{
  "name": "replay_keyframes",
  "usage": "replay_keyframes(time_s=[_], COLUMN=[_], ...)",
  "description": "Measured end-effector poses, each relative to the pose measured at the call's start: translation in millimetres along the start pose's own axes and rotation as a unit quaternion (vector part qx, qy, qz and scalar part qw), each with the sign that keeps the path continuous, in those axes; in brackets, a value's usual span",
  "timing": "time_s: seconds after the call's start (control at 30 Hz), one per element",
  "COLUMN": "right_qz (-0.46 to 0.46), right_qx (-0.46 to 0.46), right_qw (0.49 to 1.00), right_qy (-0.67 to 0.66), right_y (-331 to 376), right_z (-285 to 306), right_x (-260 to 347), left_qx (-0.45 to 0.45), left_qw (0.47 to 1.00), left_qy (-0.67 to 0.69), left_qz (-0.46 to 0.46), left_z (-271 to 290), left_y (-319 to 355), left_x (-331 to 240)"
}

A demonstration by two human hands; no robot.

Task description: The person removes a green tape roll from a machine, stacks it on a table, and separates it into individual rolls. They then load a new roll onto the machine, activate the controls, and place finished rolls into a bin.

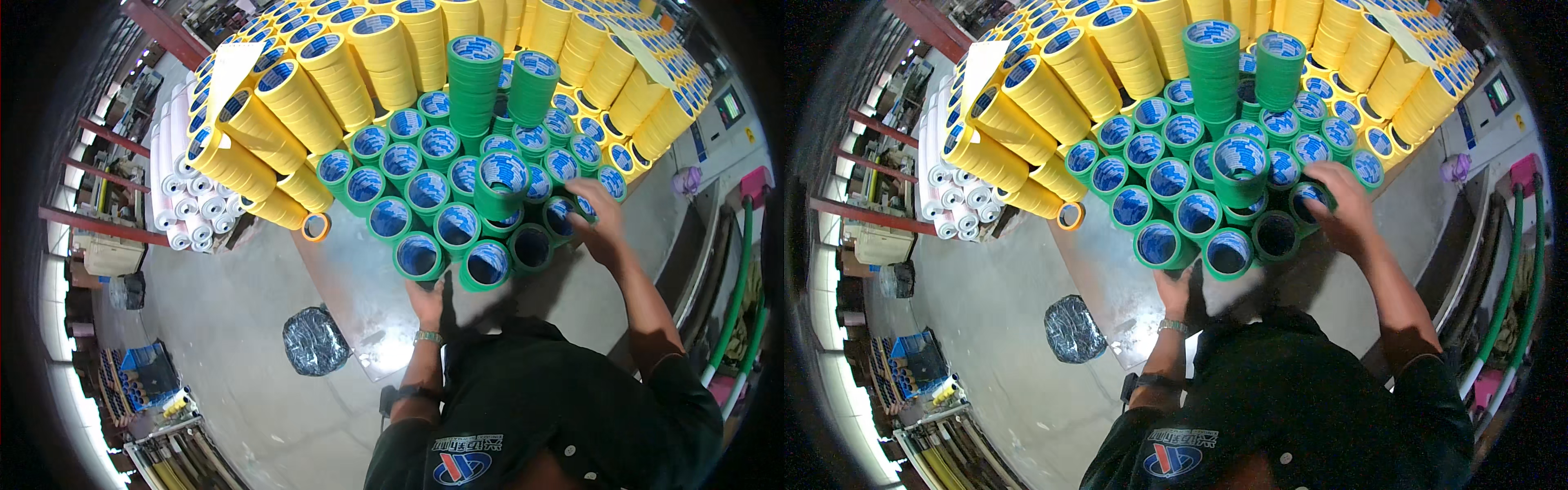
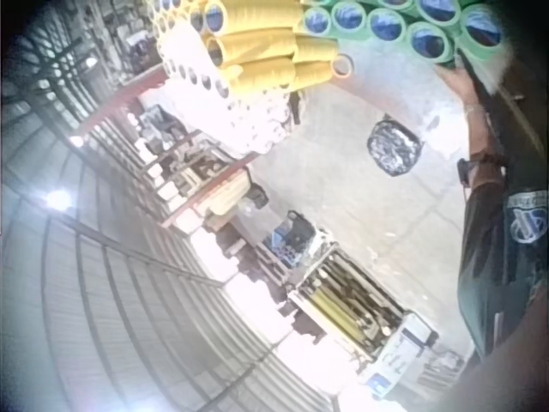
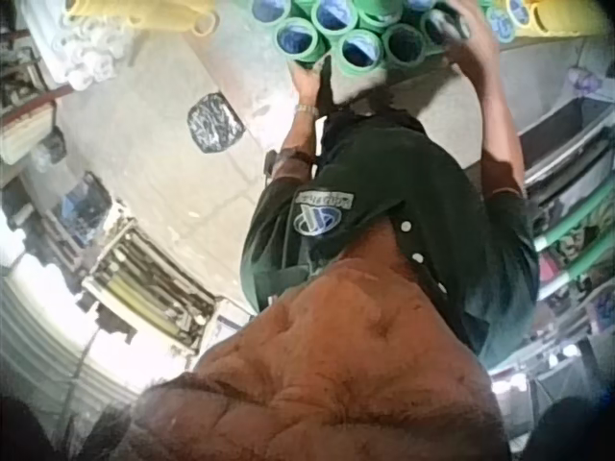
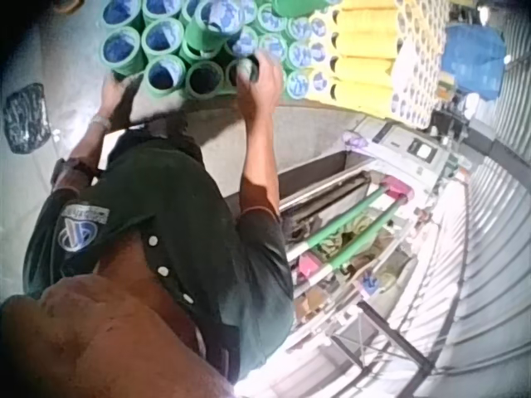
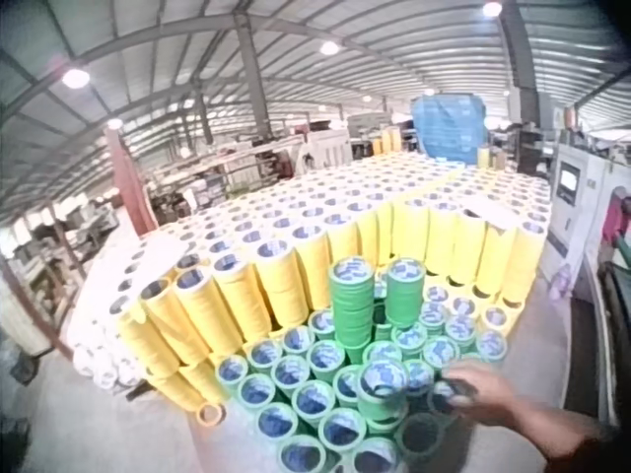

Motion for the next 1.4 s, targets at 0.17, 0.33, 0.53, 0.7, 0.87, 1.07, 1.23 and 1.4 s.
replay_keyframes(time_s=[0.17, 0.33, 0.53, 0.7, 0.87, 1.07, 1.23, 1.4], right_qz=[-0.083, -0.224, -0.306, -0.265, -0.541, -0.46, -0.264, -0.391], right_qx=[-0.003, -0.021, 0.037, 0.367, 0.136, 0.263, 0.438, 0.335], right_qw=[0.997, 0.974, 0.946, 0.874, 0.825, 0.829, 0.859, 0.854], right_qy=[0.008, -0.027, -0.098, 0.175, -0.085, -0.18, -0.018, -0.077], right_y=[63, 156, 308, 492, 561, 535, 395, 316], right_z=[23, 40, 5, 1, 11, 27, -15, -22], right_x=[-19, -52, -120, -175, -188, -184, -151, -141], left_qx=[0.055, 0.067, -0.004, -0.025, -0.01, 0.006, -0.023, -0.008], left_qw=[0.996, 0.977, 0.91, 0.912, 0.885, 0.832, 0.861, 0.856], left_qy=[-0.062, 0.197, 0.375, 0.367, 0.452, 0.535, 0.493, 0.503], left_qz=[-0.018, 0.041, 0.179, 0.18, 0.112, 0.146, 0.126, 0.118], left_z=[0, 28, 72, 65, 77, 25, 40, 26], left_y=[-24, -69, -190, -258, -308, -301, -315, -315], left_x=[38, 82, 81, 52, 64, 8, 40, 20])
Point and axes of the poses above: each hand's wrist, its own y-axis away from the middle knuckle, its own z-axis out of the back of the hand, x = y × z, the point moved 5 cm from there along -y, towards the middle knuckle, and after that the axes turned 9 degrees about -y, right-handed, at the moved point
